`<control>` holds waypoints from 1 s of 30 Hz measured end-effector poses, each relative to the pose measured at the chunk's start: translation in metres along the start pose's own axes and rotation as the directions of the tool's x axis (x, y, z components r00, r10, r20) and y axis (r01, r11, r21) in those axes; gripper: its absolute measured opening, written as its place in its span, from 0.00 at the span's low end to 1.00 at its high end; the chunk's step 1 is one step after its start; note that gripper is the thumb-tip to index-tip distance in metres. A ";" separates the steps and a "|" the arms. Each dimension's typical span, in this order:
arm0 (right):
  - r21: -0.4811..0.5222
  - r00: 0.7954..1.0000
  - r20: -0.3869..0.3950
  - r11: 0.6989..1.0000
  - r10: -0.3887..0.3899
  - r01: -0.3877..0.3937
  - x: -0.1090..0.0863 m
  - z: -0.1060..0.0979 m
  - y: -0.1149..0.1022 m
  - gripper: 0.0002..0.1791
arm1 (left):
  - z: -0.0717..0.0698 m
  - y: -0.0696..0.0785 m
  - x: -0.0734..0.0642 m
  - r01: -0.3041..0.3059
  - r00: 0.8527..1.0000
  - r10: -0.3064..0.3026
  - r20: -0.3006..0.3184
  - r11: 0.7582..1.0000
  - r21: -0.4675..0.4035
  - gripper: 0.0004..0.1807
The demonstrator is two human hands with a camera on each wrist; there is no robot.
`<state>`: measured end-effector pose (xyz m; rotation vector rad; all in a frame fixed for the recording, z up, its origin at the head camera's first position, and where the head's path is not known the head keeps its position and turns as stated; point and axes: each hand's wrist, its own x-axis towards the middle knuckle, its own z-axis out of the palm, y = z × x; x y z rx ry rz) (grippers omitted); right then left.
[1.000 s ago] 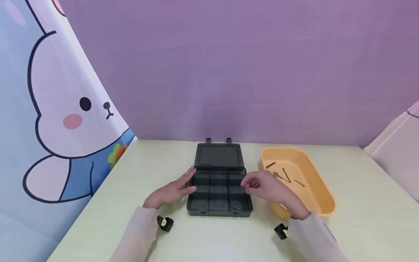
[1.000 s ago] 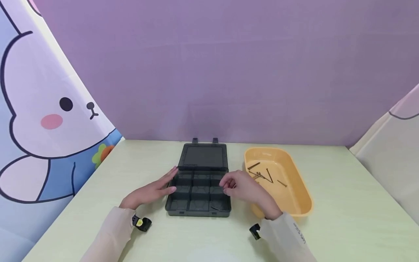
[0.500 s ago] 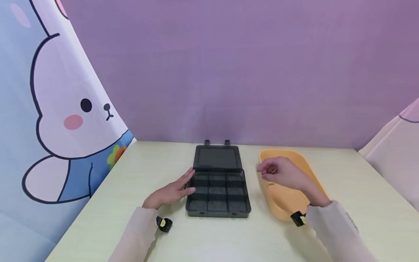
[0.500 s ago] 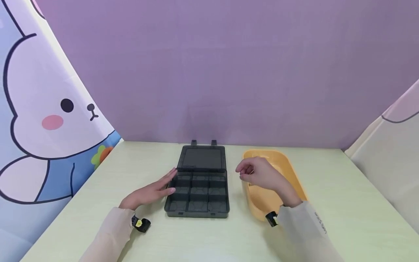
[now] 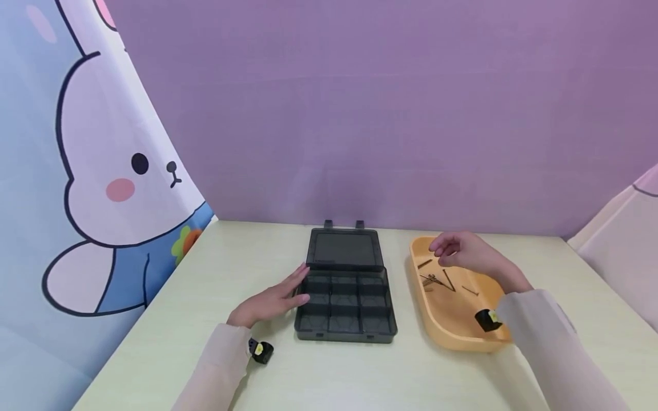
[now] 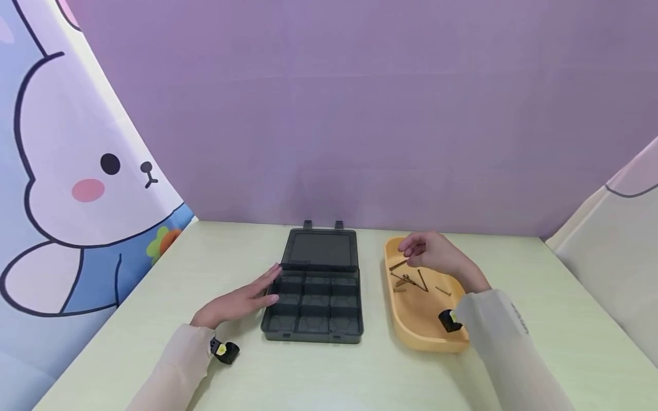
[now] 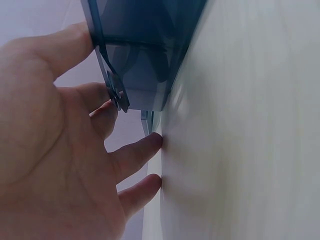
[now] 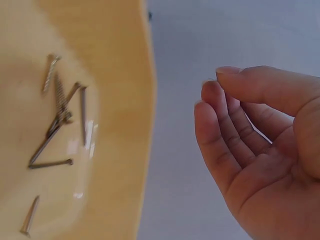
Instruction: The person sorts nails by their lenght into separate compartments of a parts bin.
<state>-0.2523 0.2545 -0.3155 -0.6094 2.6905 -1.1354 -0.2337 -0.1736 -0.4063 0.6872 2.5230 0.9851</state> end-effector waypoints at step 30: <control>-0.090 0.995 0.097 0.996 0.014 -0.005 0.021 0.023 0.068 0.15 | 0.004 0.003 0.001 -0.005 1.000 0.005 0.004 0.999 -0.043 0.39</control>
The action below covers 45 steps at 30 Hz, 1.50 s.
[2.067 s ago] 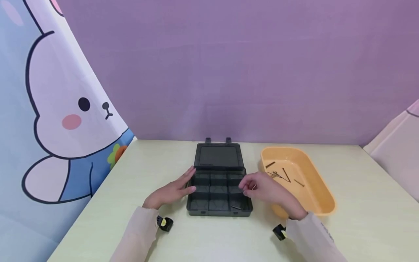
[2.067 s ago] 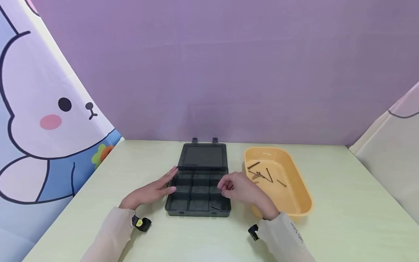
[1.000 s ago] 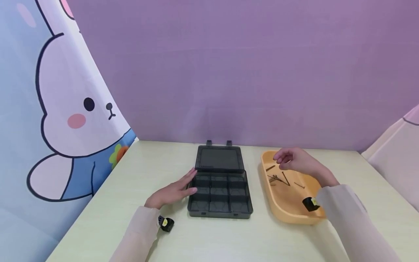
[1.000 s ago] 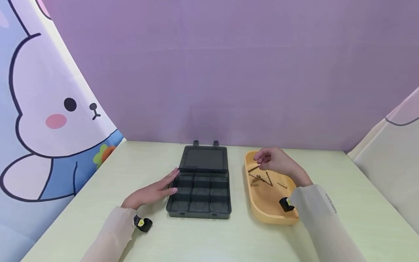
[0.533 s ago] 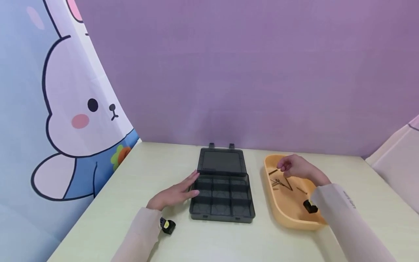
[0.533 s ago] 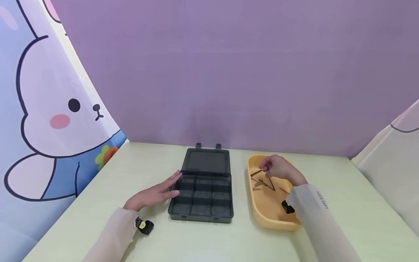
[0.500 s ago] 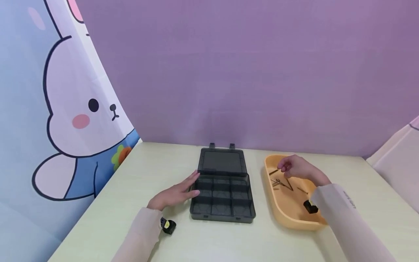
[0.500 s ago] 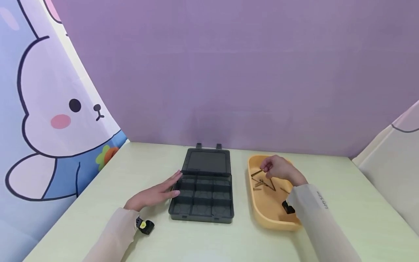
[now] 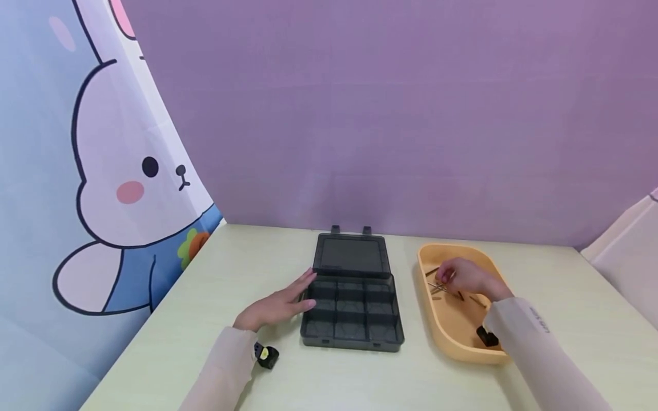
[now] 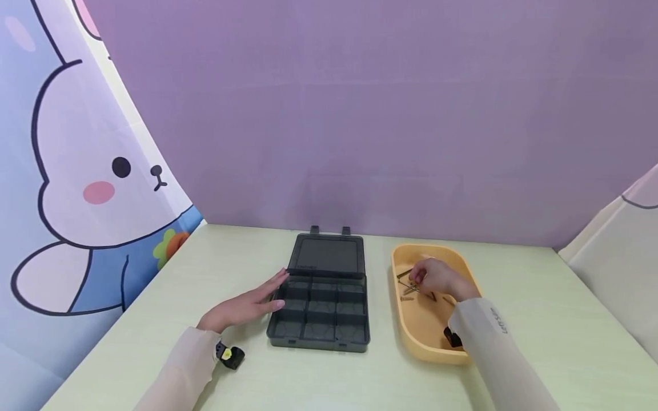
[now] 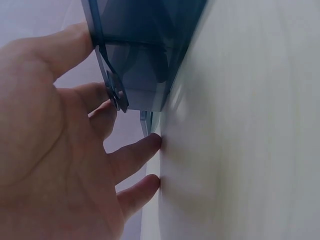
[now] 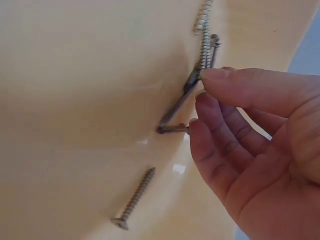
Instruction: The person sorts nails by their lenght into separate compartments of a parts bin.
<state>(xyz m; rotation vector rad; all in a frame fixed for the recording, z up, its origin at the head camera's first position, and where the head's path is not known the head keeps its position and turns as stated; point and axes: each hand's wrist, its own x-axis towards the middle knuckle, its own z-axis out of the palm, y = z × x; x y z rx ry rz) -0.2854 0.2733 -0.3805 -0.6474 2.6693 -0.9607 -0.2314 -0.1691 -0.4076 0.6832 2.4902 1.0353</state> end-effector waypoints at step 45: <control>-0.084 0.995 -0.058 0.993 -0.084 0.079 0.010 0.000 -0.001 0.05 | -0.006 -0.005 0.000 0.002 1.000 -0.002 -0.002 1.000 0.013 0.39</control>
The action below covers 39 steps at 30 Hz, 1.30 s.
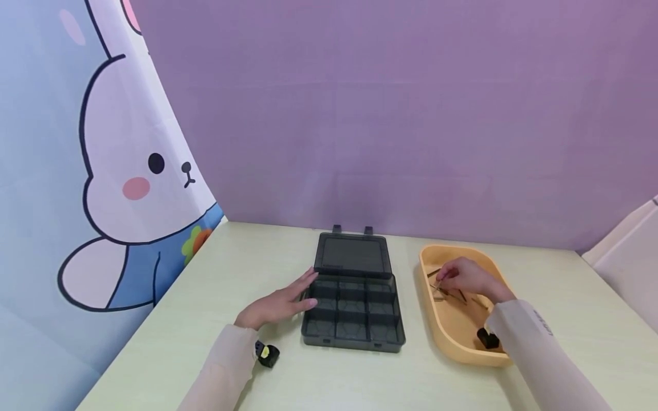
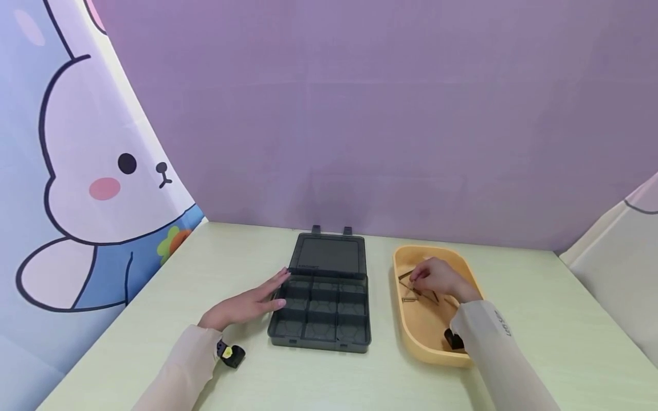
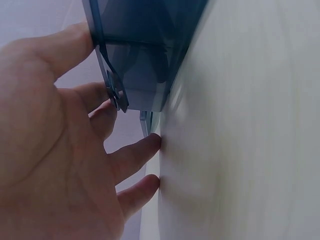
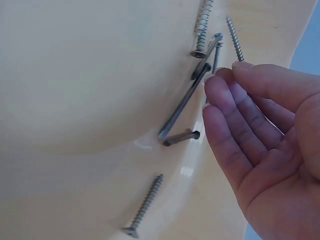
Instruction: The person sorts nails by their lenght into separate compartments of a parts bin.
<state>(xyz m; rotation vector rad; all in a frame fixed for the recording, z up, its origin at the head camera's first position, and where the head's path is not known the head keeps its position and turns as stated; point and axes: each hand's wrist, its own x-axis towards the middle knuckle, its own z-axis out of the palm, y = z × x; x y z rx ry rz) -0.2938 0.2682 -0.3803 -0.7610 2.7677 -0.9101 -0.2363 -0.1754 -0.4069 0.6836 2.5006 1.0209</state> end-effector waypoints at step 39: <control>0.212 0.995 -0.003 0.972 0.102 -0.099 -0.018 -0.026 -0.066 0.16 | -0.001 0.001 -0.010 -0.023 1.000 0.024 0.018 1.000 -0.008 0.39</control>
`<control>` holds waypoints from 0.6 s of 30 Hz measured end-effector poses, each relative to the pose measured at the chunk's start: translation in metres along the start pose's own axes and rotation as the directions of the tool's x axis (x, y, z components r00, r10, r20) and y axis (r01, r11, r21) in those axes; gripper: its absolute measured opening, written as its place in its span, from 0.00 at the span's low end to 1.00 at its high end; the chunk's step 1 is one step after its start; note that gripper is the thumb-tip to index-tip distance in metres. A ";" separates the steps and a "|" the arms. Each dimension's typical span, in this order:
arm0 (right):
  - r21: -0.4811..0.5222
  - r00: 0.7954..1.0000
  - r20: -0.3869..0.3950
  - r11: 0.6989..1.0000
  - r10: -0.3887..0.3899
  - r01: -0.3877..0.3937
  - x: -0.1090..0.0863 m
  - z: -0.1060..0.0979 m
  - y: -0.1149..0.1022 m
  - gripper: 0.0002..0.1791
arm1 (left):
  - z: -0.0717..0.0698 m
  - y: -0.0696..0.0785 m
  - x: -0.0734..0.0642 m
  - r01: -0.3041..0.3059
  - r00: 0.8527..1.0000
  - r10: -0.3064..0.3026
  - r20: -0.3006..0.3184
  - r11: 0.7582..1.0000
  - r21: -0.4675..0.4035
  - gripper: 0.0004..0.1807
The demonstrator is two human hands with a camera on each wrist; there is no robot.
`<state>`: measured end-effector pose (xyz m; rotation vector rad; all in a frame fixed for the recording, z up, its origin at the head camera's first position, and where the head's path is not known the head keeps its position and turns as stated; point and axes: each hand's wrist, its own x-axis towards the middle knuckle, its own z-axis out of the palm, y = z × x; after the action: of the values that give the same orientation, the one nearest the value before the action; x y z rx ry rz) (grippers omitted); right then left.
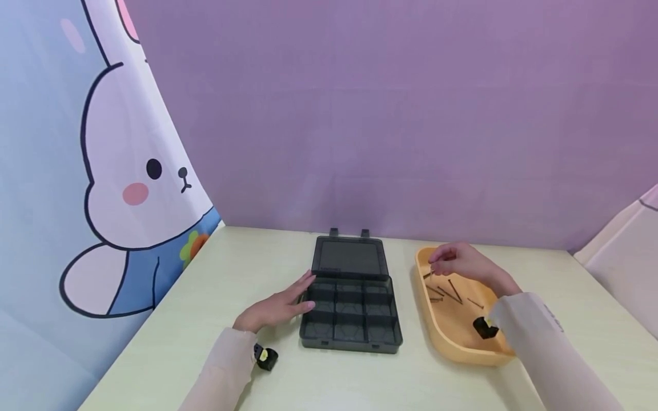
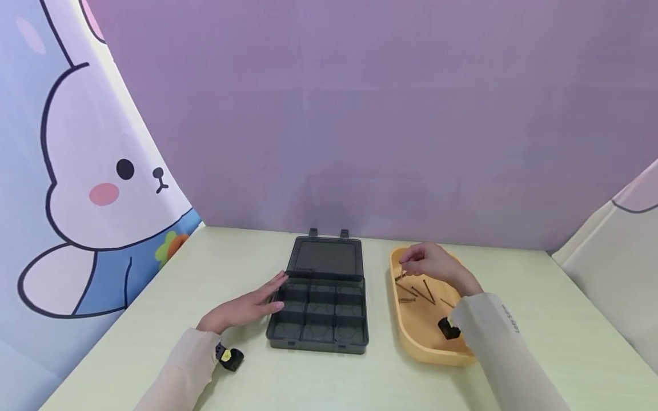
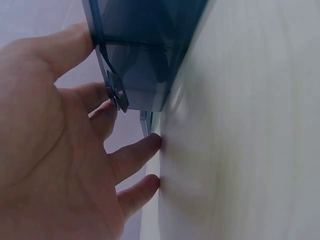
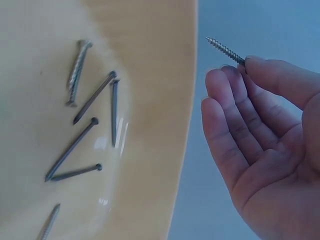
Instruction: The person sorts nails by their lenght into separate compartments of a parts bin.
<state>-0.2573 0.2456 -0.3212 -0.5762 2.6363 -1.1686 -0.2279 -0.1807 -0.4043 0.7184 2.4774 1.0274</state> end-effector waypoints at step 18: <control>0.008 0.994 0.049 0.995 -0.096 0.096 0.007 0.019 -0.043 0.09 | 0.001 0.001 0.005 0.020 1.000 -0.020 -0.018 1.000 0.012 0.38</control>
<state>-0.2454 0.2037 -0.3025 -0.7287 2.5888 -1.1718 -0.2312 -0.1762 -0.4051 0.6903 2.5030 1.0163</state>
